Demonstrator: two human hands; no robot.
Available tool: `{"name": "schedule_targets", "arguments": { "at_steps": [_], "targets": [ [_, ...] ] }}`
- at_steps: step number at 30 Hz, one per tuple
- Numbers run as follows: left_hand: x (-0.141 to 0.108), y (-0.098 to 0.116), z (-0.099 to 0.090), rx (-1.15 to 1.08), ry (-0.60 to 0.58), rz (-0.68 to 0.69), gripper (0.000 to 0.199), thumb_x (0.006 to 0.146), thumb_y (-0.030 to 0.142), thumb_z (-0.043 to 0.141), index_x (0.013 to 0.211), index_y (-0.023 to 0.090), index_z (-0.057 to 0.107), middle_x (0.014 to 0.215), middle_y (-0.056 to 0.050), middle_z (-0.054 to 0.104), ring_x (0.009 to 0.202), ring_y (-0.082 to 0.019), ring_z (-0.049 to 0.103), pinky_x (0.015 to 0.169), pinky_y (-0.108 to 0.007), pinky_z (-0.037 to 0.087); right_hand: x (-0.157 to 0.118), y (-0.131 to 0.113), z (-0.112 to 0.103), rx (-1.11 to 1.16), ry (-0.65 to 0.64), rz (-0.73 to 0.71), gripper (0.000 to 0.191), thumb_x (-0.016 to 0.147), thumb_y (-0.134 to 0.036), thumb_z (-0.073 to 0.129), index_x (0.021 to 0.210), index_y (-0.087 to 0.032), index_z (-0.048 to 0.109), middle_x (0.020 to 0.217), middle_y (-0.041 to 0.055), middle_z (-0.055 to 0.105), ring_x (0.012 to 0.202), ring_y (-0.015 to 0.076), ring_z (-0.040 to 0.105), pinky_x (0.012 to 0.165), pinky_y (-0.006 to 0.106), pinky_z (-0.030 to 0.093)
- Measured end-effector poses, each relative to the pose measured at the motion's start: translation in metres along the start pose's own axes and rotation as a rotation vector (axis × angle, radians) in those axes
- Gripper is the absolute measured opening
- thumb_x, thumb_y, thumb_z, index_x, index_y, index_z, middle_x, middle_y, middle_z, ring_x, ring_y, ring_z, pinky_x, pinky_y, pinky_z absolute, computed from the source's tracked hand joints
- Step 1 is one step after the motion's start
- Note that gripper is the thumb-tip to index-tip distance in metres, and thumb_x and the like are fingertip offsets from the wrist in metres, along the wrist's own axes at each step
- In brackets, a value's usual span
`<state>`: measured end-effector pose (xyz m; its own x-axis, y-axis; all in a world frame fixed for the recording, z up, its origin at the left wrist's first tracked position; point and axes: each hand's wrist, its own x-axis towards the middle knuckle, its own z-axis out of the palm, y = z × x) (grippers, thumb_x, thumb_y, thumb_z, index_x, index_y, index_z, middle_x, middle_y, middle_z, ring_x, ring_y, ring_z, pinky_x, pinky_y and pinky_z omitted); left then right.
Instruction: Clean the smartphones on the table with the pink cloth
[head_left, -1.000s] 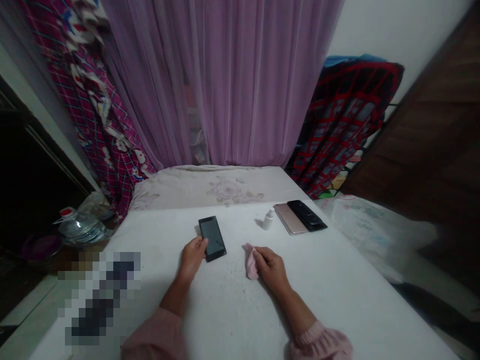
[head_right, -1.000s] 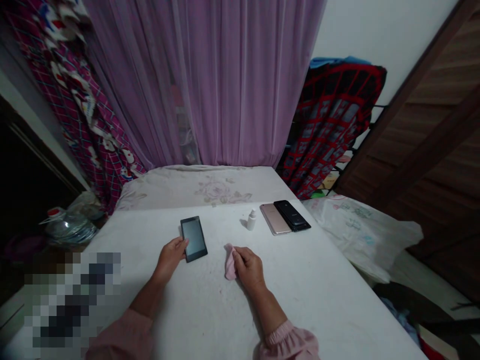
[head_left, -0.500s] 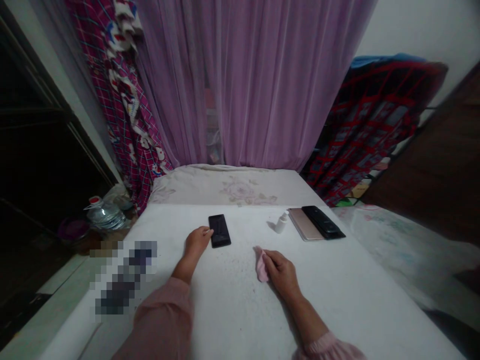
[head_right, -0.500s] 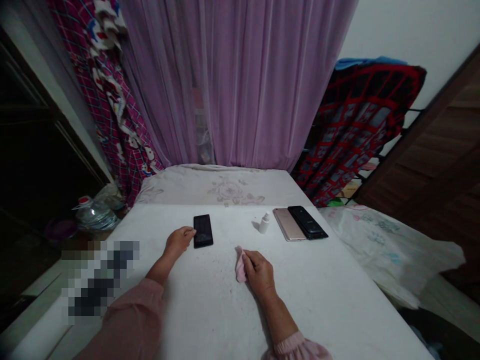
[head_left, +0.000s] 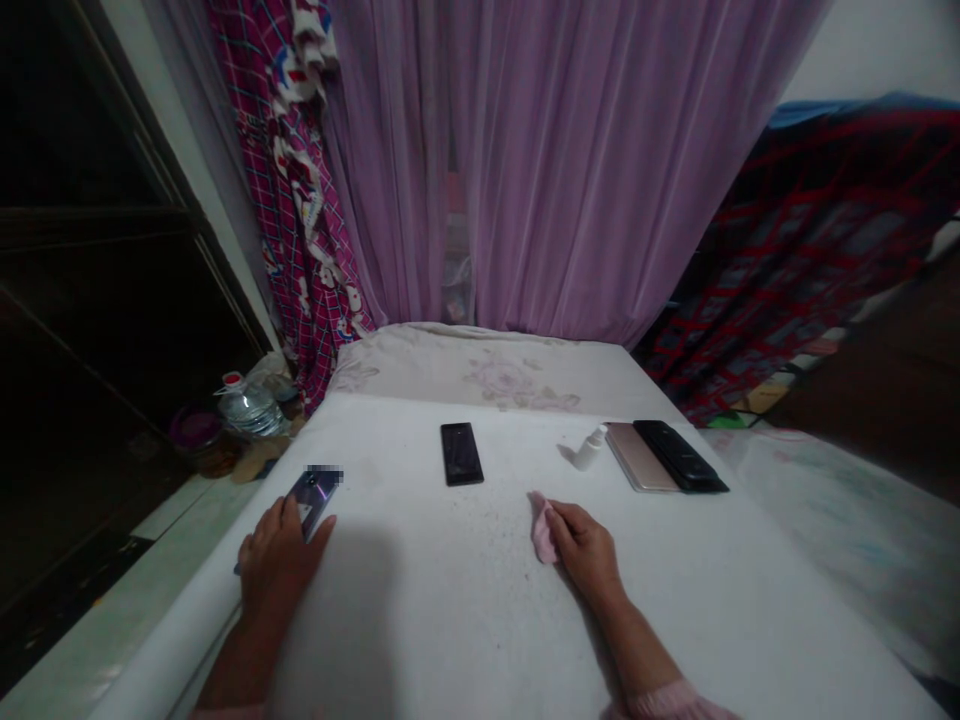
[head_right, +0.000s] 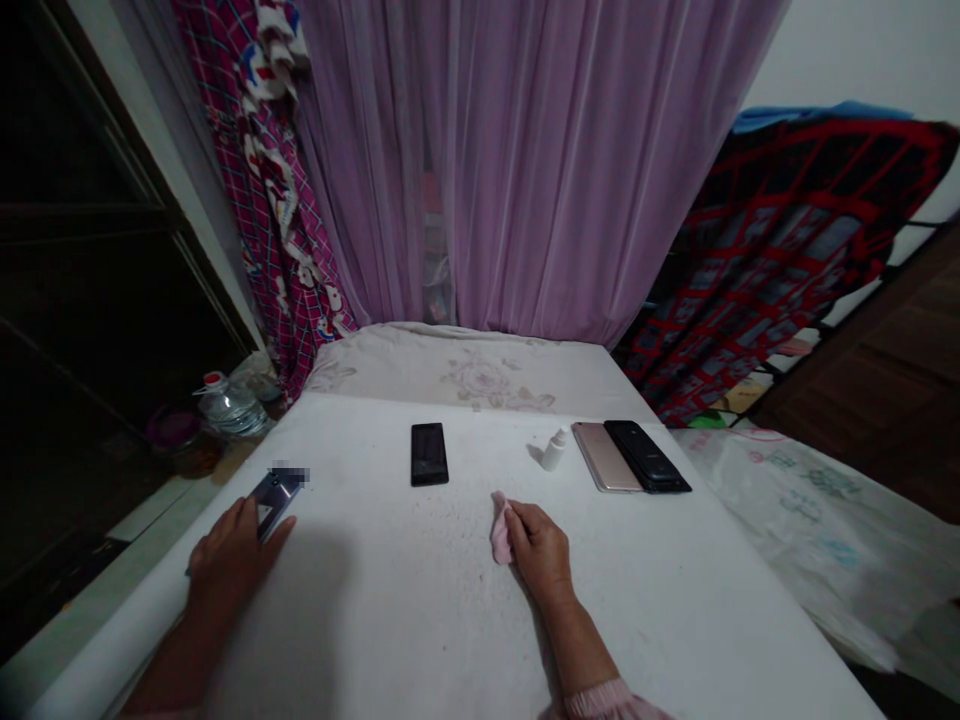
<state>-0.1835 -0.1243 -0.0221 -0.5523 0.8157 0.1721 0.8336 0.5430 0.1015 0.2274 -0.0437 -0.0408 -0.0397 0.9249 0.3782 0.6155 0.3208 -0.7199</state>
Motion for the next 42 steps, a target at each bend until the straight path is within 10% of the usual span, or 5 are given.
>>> {"name": "schedule_targets", "arguments": {
  "at_steps": [9, 29, 35, 42],
  "targets": [
    [-0.017, -0.003, -0.01, 0.002, 0.04, -0.052, 0.062, 0.091, 0.048, 0.033, 0.135, 0.005, 0.042, 0.133, -0.02, 0.053, 0.12, -0.034, 0.048, 0.097, -0.047, 0.037, -0.001, 0.001, 0.0, 0.003, -0.034, 0.033, 0.043, 0.088, -0.05, 0.044, 0.095, -0.019, 0.073, 0.091, 0.0082, 0.074, 0.08, 0.0208, 0.069, 0.074, 0.03, 0.053],
    [-0.076, 0.048, 0.022, -0.265, 0.178, 0.335, 0.056, 0.081, 0.043, 0.052, 0.127, 0.01, 0.049, 0.125, -0.018, 0.06, 0.114, -0.032, 0.057, 0.096, -0.046, 0.044, 0.0, 0.003, 0.0, 0.041, -0.025, 0.007, 0.04, 0.086, -0.048, 0.045, 0.092, -0.02, 0.074, 0.09, 0.0076, 0.074, 0.079, 0.0211, 0.069, 0.071, 0.03, 0.053],
    [-0.086, 0.016, 0.022, -0.353, 0.174, 0.394, 0.049, 0.084, 0.05, 0.046, 0.12, 0.018, 0.053, 0.119, -0.012, 0.064, 0.111, -0.029, 0.06, 0.095, -0.045, 0.048, 0.0, 0.004, 0.0, 0.102, -0.028, -0.004, 0.04, 0.085, -0.047, 0.045, 0.092, -0.02, 0.074, 0.088, 0.0082, 0.074, 0.077, 0.021, 0.068, 0.071, 0.03, 0.053],
    [-0.123, -0.013, -0.021, -0.206, 0.043, 0.294, 0.035, 0.087, 0.047, 0.04, 0.098, 0.02, 0.059, 0.099, -0.009, 0.067, 0.095, -0.027, 0.06, 0.088, -0.042, 0.045, 0.001, 0.006, 0.001, 0.082, -0.018, 0.024, 0.04, 0.083, -0.047, 0.045, 0.093, -0.021, 0.075, 0.093, 0.008, 0.074, 0.083, 0.0222, 0.069, 0.075, 0.032, 0.053]
  ]
}}
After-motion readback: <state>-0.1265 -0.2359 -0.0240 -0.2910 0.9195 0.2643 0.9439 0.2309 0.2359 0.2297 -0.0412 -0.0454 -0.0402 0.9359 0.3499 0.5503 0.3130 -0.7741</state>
